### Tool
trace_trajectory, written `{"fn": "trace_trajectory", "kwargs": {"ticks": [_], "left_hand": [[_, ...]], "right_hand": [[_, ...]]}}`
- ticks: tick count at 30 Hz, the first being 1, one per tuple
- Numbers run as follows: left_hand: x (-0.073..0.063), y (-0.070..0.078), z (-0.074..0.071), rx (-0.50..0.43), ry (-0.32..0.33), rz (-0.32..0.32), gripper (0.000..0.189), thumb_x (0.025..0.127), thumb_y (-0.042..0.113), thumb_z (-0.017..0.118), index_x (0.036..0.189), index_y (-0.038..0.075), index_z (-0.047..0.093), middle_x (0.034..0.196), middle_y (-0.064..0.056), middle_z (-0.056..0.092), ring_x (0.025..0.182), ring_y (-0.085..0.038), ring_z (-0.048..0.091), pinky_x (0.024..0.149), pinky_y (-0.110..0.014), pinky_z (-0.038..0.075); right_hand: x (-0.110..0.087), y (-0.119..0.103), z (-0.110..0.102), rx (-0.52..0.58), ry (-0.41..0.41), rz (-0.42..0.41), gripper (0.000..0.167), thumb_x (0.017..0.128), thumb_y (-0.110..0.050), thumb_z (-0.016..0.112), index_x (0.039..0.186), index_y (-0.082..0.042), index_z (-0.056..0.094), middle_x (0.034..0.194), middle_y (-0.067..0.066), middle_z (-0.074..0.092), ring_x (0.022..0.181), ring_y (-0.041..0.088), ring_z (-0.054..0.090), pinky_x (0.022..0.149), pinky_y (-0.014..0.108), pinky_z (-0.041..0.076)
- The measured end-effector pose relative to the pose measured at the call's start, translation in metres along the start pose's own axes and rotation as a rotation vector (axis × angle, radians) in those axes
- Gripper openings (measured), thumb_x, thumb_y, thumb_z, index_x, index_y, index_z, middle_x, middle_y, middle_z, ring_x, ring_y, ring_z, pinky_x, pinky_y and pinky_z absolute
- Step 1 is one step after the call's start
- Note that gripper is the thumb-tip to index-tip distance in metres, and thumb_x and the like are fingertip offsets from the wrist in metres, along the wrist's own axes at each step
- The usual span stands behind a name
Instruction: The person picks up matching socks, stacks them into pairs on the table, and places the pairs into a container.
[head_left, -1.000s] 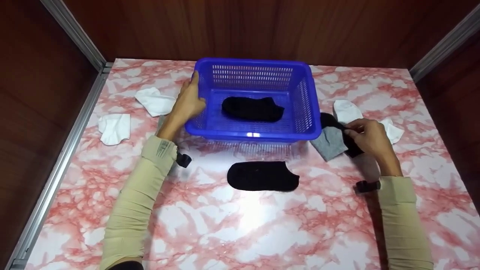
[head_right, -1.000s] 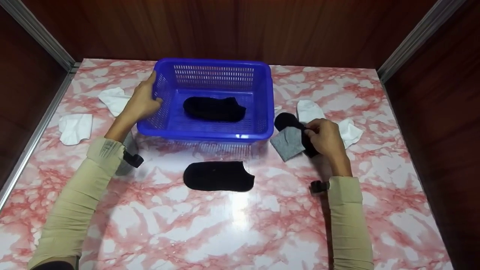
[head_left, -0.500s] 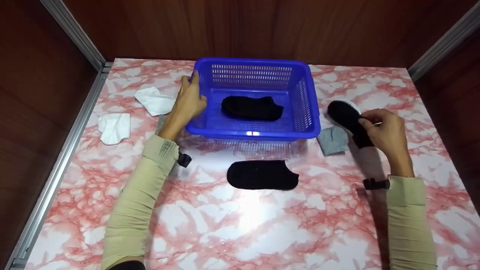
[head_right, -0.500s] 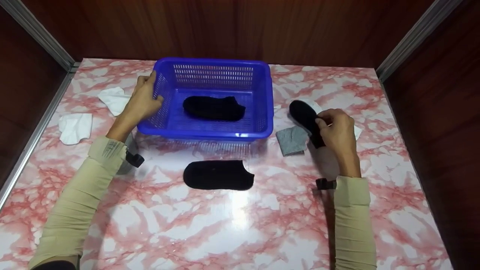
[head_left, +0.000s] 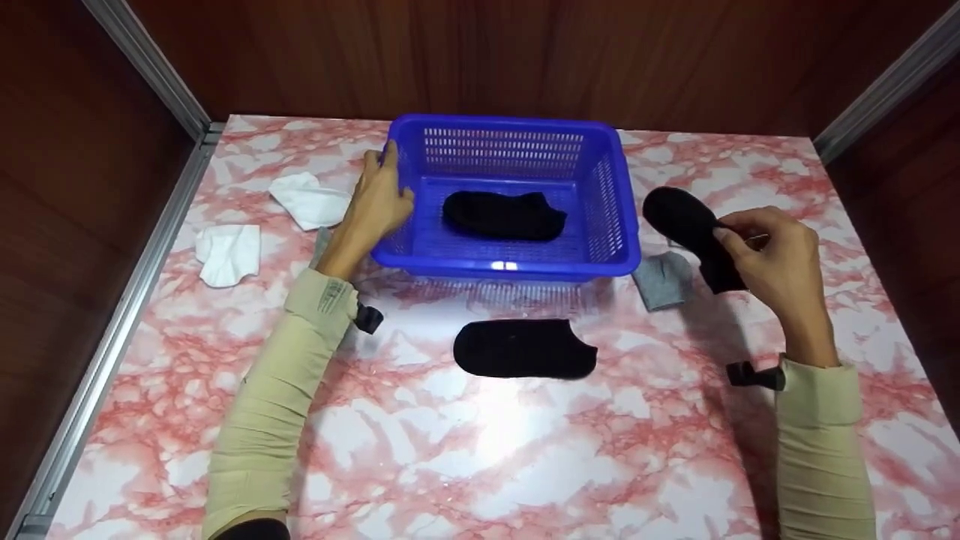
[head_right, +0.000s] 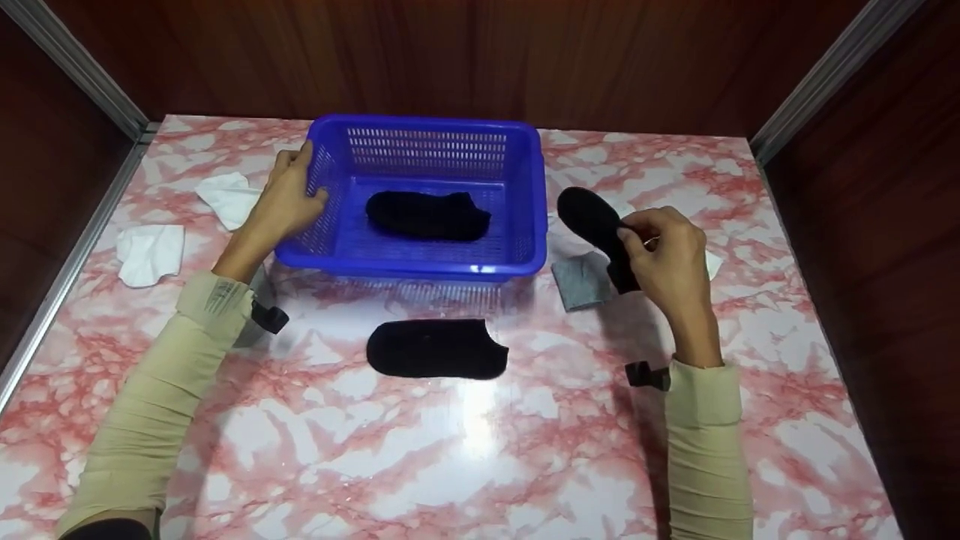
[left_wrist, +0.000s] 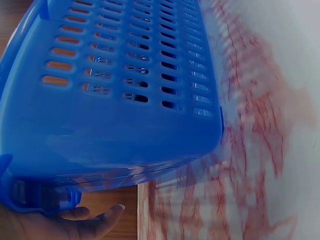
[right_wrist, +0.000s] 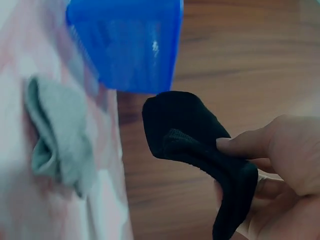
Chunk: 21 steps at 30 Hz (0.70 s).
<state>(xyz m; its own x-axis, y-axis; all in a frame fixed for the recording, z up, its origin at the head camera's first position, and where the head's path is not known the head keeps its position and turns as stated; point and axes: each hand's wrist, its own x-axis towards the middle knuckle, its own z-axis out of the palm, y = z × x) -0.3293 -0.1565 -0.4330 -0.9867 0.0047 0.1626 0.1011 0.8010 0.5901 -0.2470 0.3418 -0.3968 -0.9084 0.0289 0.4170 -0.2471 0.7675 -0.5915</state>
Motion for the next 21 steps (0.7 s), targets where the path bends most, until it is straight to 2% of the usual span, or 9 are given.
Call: {"fn": "trace_trajectory", "kwargs": {"ticks": [10, 14, 18, 21], "left_hand": [[0.001, -0.003, 0.001, 0.007, -0.003, -0.010, 0.077, 0.097, 0.011, 0.057, 0.164, -0.004, 0.022, 0.153, -0.033, 0.040, 0.130, -0.048, 0.058, 0.114, -0.051, 0.048], [0.002, -0.003, 0.000, -0.002, -0.014, -0.021, 0.078, 0.098, 0.012, 0.056, 0.165, -0.003, 0.020, 0.154, -0.030, 0.040, 0.133, -0.045, 0.056, 0.116, -0.050, 0.047], [0.003, -0.002, 0.000, -0.008, 0.000, -0.021, 0.076, 0.099, 0.013, 0.056, 0.164, -0.004, 0.023, 0.154, -0.030, 0.040, 0.136, -0.045, 0.054, 0.118, -0.049, 0.045], [0.001, 0.001, -0.001, 0.004, 0.058, 0.005, 0.068, 0.099, 0.014, 0.057, 0.161, -0.004, 0.034, 0.154, -0.030, 0.041, 0.138, -0.047, 0.051, 0.119, -0.052, 0.044]], "right_hand": [[-0.017, -0.044, -0.002, 0.050, 0.013, -0.194, 0.009, 0.092, -0.008, 0.080, 0.100, -0.006, 0.082, 0.088, -0.015, 0.063, 0.078, -0.018, 0.060, 0.076, 0.002, 0.045], [-0.025, -0.058, -0.001, 0.072, 0.012, -0.266, 0.009, 0.089, -0.002, 0.081, 0.098, -0.004, 0.081, 0.086, -0.003, 0.068, 0.079, -0.014, 0.060, 0.075, 0.003, 0.047], [-0.036, -0.072, 0.004, 0.107, -0.047, -0.327, 0.011, 0.088, 0.004, 0.080, 0.097, -0.003, 0.081, 0.085, 0.006, 0.072, 0.081, -0.008, 0.059, 0.075, 0.004, 0.048], [-0.045, -0.083, 0.009, 0.128, -0.118, -0.363, 0.016, 0.086, 0.007, 0.080, 0.098, -0.003, 0.080, 0.087, 0.007, 0.074, 0.081, -0.005, 0.060, 0.076, 0.005, 0.050]]}}
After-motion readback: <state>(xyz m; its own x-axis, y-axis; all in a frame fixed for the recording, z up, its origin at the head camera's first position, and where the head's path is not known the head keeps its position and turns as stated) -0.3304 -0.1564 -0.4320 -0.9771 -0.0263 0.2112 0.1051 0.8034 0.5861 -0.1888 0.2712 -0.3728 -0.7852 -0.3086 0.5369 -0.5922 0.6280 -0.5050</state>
